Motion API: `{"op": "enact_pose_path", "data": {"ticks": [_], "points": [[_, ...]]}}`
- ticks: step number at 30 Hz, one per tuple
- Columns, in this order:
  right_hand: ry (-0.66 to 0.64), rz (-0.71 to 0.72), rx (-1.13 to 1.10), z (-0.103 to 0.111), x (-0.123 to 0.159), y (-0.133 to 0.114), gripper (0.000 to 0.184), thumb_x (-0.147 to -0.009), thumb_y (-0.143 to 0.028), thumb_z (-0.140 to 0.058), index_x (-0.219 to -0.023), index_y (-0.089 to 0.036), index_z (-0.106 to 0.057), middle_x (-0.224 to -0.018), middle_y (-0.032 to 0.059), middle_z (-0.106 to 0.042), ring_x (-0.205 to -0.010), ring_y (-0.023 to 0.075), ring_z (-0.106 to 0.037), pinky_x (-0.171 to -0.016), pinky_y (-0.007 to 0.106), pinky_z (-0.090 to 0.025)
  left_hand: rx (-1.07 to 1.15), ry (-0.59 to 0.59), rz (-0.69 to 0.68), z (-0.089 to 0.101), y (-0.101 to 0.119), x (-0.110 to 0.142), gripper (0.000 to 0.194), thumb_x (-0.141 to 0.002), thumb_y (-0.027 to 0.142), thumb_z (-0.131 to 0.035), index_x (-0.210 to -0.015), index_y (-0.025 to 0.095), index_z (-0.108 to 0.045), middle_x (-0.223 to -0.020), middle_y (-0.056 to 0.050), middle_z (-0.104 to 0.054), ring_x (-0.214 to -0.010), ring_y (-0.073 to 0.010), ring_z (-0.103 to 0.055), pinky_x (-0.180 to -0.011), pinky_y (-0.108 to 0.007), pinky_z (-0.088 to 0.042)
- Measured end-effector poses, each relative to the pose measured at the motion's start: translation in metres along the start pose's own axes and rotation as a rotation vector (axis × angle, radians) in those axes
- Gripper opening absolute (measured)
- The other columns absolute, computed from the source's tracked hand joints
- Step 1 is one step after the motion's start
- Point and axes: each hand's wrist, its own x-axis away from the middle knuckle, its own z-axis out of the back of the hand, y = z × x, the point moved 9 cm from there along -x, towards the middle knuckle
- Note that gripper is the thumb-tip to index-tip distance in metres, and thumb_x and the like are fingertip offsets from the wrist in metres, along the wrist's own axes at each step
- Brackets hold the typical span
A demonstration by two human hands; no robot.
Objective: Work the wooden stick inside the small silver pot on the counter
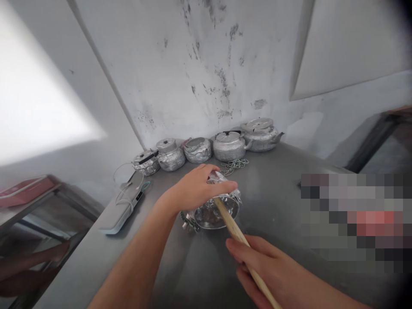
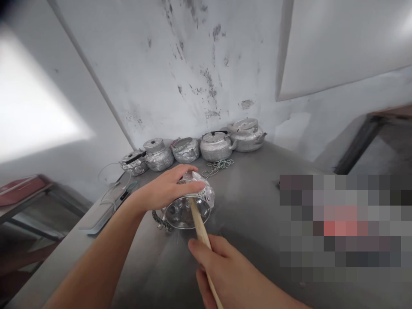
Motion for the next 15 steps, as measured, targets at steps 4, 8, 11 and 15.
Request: {"op": "enact_pose_path", "data": {"ticks": [4,8,11,15], "points": [[0.038,-0.033,0.005,0.0031,-0.0004,0.0045,0.04,-0.099,-0.042,-0.05,-0.064,-0.023,-0.05,-0.041,-0.0073,-0.043,-0.04,0.0111,-0.041,-0.049,0.022,-0.038,0.002,0.003,0.015,0.0002,-0.0008,0.0001,0.083,-0.087,0.079,-0.052,-0.148,0.023,-0.047,-0.153,-0.009,-0.048,-0.134,-0.0333,-0.048,-0.105,-0.038,-0.043],[0.028,-0.082,0.056,0.0013,-0.0006,0.0067,0.049,-0.108,-0.033,-0.028,-0.064,-0.023,-0.044,-0.038,-0.0083,-0.04,-0.039,0.0086,-0.03,-0.046,0.02,-0.03,-0.001,0.005,0.005,0.0,-0.0014,-0.0004,0.083,-0.087,0.08,-0.051,-0.148,0.024,-0.048,-0.153,-0.009,-0.048,-0.135,-0.0338,-0.048,-0.106,-0.039,-0.042],[-0.003,-0.125,0.059,-0.0033,-0.0006,0.0084,0.045,-0.109,-0.032,-0.028,-0.068,-0.023,-0.044,-0.037,-0.009,-0.041,-0.039,0.0085,-0.031,-0.047,0.019,-0.03,0.009,0.003,0.012,-0.0001,-0.0031,-0.0006,0.084,-0.086,0.081,-0.051,-0.148,0.025,-0.048,-0.153,-0.008,-0.048,-0.133,-0.033,-0.049,-0.105,-0.039,-0.043],[0.0,-0.129,0.088,-0.0042,-0.0026,0.0102,0.041,-0.11,-0.035,-0.027,-0.074,-0.024,-0.044,-0.037,-0.0098,-0.041,-0.037,0.0096,-0.03,-0.044,0.021,-0.029,0.007,-0.001,0.012,0.0,-0.0028,-0.0004,0.084,-0.086,0.081,-0.051,-0.148,0.025,-0.048,-0.154,-0.008,-0.047,-0.134,-0.0331,-0.049,-0.105,-0.038,-0.043]]}}
